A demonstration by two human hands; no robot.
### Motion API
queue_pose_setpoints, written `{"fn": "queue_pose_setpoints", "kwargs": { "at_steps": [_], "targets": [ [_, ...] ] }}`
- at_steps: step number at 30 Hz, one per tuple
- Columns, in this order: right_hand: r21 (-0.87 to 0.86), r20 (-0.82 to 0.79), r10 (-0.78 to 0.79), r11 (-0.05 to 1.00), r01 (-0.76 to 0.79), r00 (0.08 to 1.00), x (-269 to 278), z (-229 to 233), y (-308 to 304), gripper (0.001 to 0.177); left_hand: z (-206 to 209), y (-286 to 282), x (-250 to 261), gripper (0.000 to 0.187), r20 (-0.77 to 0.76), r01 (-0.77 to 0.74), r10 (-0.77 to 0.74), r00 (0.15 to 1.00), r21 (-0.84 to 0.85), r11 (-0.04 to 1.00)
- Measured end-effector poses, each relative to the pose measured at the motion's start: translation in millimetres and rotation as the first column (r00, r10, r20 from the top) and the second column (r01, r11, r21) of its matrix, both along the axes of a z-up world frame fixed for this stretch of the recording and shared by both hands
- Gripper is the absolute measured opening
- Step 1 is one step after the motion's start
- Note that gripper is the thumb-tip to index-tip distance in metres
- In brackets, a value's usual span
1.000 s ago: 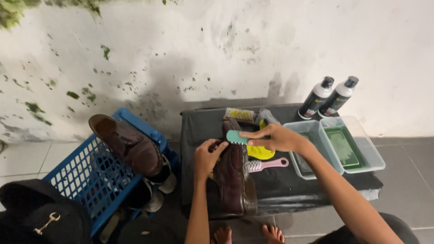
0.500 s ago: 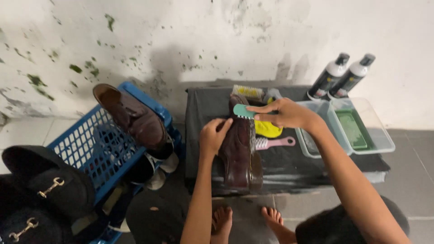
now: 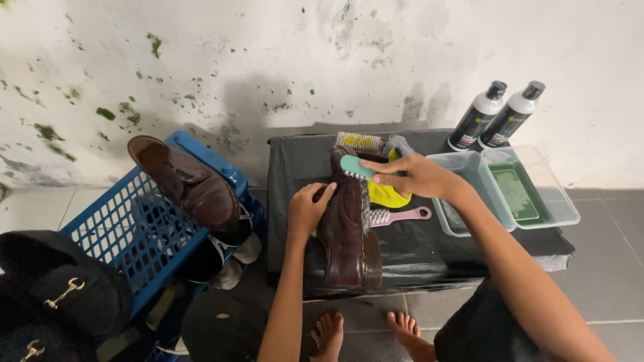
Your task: The person scrubs a brown leather shoe with a teal brush, focusing on the side and heel areas. They hold the shoe steady with their left hand while scrubbing with their right hand.
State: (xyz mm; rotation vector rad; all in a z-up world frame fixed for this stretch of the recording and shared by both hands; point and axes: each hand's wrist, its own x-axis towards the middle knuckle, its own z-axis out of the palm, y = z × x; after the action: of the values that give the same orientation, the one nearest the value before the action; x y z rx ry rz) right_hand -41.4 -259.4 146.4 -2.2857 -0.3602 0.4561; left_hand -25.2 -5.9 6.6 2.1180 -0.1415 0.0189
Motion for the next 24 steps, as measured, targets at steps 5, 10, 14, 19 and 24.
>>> {"fn": "queue_pose_setpoints", "kwargs": {
  "at_steps": [5, 10, 14, 19, 24],
  "targets": [
    [0.011, 0.011, 0.000, 1.000, 0.000, 1.000, 8, -2, 5, 0.045, 2, 2, -2, 0.045, 0.021, 0.005, -0.005, 1.000, 0.006, 1.000],
    [0.006, 0.042, -0.019, 1.000, 0.019, 0.999, 2, -8, -1, 0.044, -3, 0, -1, 0.043, 0.084, 0.011, -0.010, 0.996, -0.006, 1.000],
    [-0.004, 0.033, 0.017, 1.000, -0.017, 0.999, 2, -8, -6, 0.045, -6, 0, 0, 0.044, 0.060, 0.005, -0.005, 0.998, 0.001, 1.000],
    [-0.033, 0.019, 0.044, 0.998, -0.044, 0.999, 4, -2, -4, 0.044, -9, 0, 2, 0.044, 0.076, -0.004, 0.004, 0.997, 0.003, 1.000],
    [-0.042, 0.004, 0.020, 0.999, -0.020, 1.000, 1, -3, -1, 0.045, 0, 0, -5, 0.044, 0.068, -0.009, 0.009, 0.998, -0.005, 1.000]
  ]
}}
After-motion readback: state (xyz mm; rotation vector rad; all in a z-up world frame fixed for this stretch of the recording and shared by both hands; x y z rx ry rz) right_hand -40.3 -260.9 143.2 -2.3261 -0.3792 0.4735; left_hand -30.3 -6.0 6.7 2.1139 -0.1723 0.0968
